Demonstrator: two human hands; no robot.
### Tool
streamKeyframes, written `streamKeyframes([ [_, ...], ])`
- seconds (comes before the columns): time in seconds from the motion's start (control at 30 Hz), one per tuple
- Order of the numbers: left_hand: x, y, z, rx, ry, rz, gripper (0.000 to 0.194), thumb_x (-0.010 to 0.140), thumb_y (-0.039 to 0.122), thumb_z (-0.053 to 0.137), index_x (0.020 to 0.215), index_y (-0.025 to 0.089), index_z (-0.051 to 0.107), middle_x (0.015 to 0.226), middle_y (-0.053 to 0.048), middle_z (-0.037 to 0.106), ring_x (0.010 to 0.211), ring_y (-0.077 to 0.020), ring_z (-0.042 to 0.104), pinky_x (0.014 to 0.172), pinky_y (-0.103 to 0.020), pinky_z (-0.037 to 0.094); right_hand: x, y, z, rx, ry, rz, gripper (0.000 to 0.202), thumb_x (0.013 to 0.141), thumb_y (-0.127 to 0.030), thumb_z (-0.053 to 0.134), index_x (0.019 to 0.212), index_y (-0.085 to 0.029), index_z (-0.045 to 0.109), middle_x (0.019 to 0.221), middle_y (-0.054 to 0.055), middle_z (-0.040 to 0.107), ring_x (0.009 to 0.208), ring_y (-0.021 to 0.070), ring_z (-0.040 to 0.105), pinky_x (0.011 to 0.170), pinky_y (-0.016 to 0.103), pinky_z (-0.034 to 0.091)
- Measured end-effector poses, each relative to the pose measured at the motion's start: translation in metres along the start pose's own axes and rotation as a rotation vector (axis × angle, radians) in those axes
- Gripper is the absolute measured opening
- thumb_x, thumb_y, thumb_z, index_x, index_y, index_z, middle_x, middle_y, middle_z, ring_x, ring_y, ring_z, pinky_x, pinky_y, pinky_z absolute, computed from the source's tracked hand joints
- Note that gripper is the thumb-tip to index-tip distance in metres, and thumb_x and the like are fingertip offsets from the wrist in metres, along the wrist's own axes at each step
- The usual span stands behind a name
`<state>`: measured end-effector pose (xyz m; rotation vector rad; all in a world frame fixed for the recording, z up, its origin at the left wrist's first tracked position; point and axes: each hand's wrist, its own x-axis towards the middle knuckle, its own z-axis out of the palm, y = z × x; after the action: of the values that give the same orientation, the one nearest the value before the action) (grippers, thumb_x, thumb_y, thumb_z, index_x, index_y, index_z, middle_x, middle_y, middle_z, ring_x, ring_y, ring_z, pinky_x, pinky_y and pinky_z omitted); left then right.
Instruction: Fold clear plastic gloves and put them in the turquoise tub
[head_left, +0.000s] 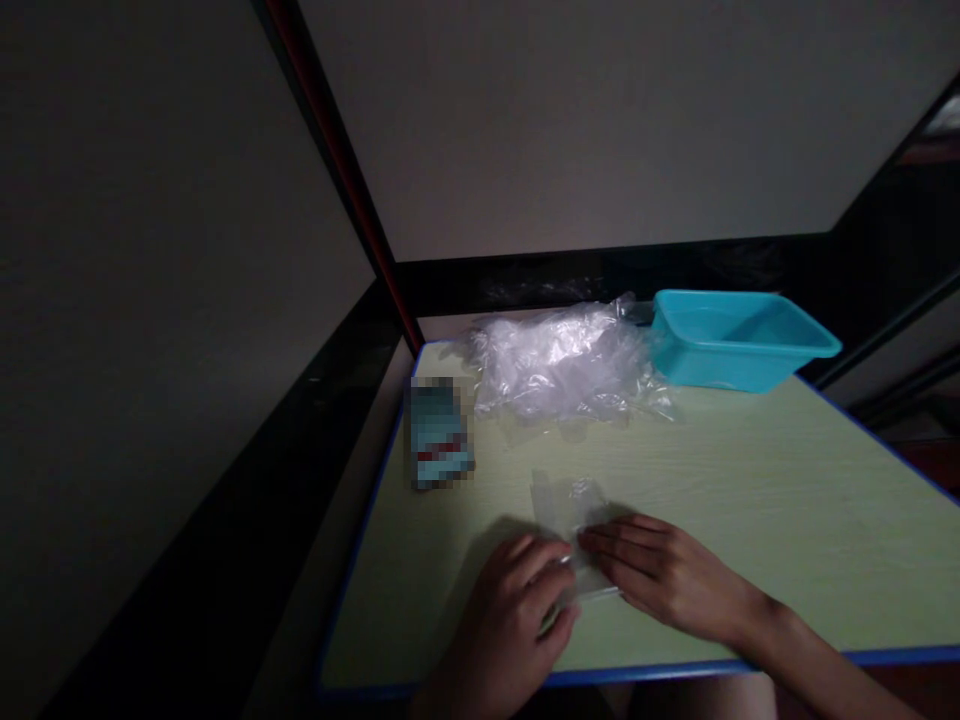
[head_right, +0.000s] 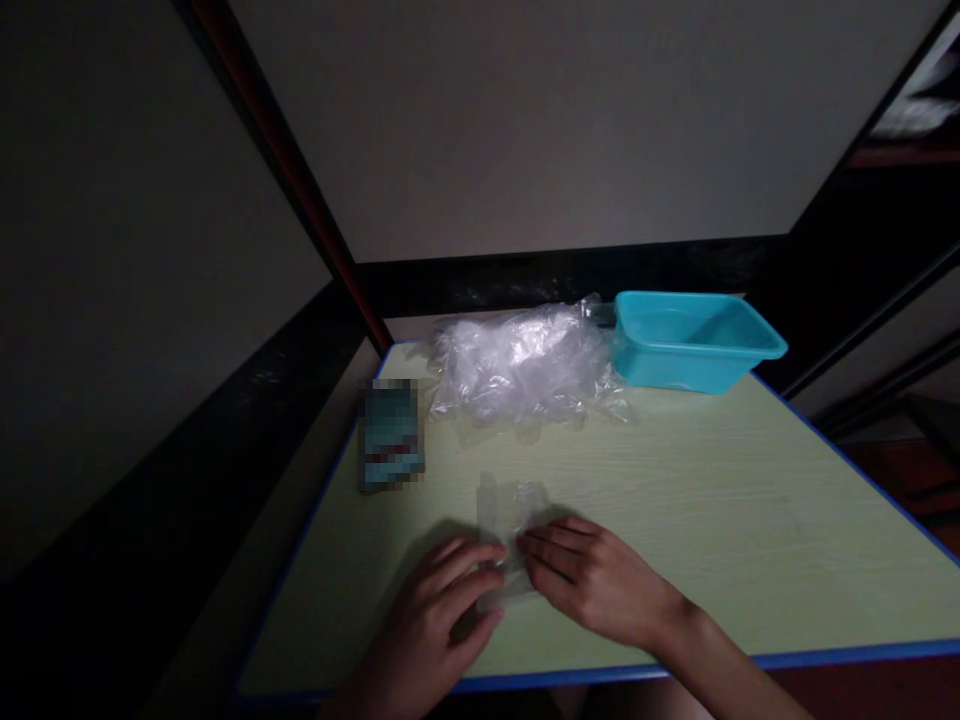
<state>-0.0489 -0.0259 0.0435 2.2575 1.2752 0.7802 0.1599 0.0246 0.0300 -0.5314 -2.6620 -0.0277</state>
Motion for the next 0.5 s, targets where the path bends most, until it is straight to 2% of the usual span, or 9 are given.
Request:
streamKeyframes([
  [0.1, -0.001, -0.006, 0.003, -0.177, 0.019, -0.150, 0.038, 0.060, -0.002, 0.067, 0.091, 0.020, 0.065, 0.104, -0.005, 0.065, 0.098, -0.0242, 0.058, 0.089, -0.039, 0.045, 0.001, -0.001, -0.004, 0.065, -0.010, 0.047, 0.027, 0.093, -0.016, 0.035, 0.095, -0.013, 0.061, 0.101, 0.010, 0.069, 0.090, 0.0191, 0.064, 0.076, 0.033, 0.051],
  [0.23, 0.007, -0.013, 0.006, -0.259, 0.048, -0.246, 0.032, 0.060, -0.003, 0.066, 0.084, 0.018, 0.066, 0.093, -0.005, 0.068, 0.088, -0.0210, 0.062, 0.081, -0.032, 0.048, 0.003, 0.000, -0.010, 0.237, -0.068, 0.172, 0.024, 0.092, -0.019, 0.035, 0.097, -0.015, 0.058, 0.096, 0.009, 0.068, 0.088, 0.0188, 0.063, 0.077, 0.033, 0.049],
  [0.37, 0.019, -0.014, 0.005, -0.310, 0.107, -0.358, 0.019, 0.065, 0.002, 0.063, 0.076, 0.017, 0.064, 0.080, -0.004, 0.067, 0.076, -0.0191, 0.063, 0.071, -0.029, 0.049, 0.012, 0.001, -0.014, 0.427, -0.107, 0.471, 0.021, 0.093, -0.027, 0.038, 0.083, -0.019, 0.055, 0.073, 0.003, 0.063, 0.067, 0.0160, 0.060, 0.060, 0.028, 0.046],
  [0.43, 0.023, -0.014, 0.005, -0.353, 0.135, -0.411, 0.016, 0.068, 0.005, 0.061, 0.079, 0.017, 0.062, 0.076, -0.003, 0.066, 0.072, -0.0179, 0.063, 0.068, -0.028, 0.050, 0.019, 0.000, -0.013, 0.541, -0.064, 0.631, 0.023, 0.092, -0.029, 0.038, 0.076, -0.019, 0.051, 0.064, 0.000, 0.058, 0.056, 0.0138, 0.055, 0.052, 0.025, 0.040],
  [0.5, 0.025, -0.014, 0.006, -0.403, 0.160, -0.447, 0.022, 0.070, 0.006, 0.059, 0.090, 0.017, 0.058, 0.077, -0.001, 0.065, 0.070, -0.0164, 0.064, 0.066, -0.027, 0.051, 0.025, -0.001, -0.009, 0.664, 0.022, 0.769, 0.023, 0.091, -0.031, 0.039, 0.073, -0.020, 0.049, 0.059, -0.002, 0.056, 0.051, 0.0129, 0.052, 0.047, 0.024, 0.037],
])
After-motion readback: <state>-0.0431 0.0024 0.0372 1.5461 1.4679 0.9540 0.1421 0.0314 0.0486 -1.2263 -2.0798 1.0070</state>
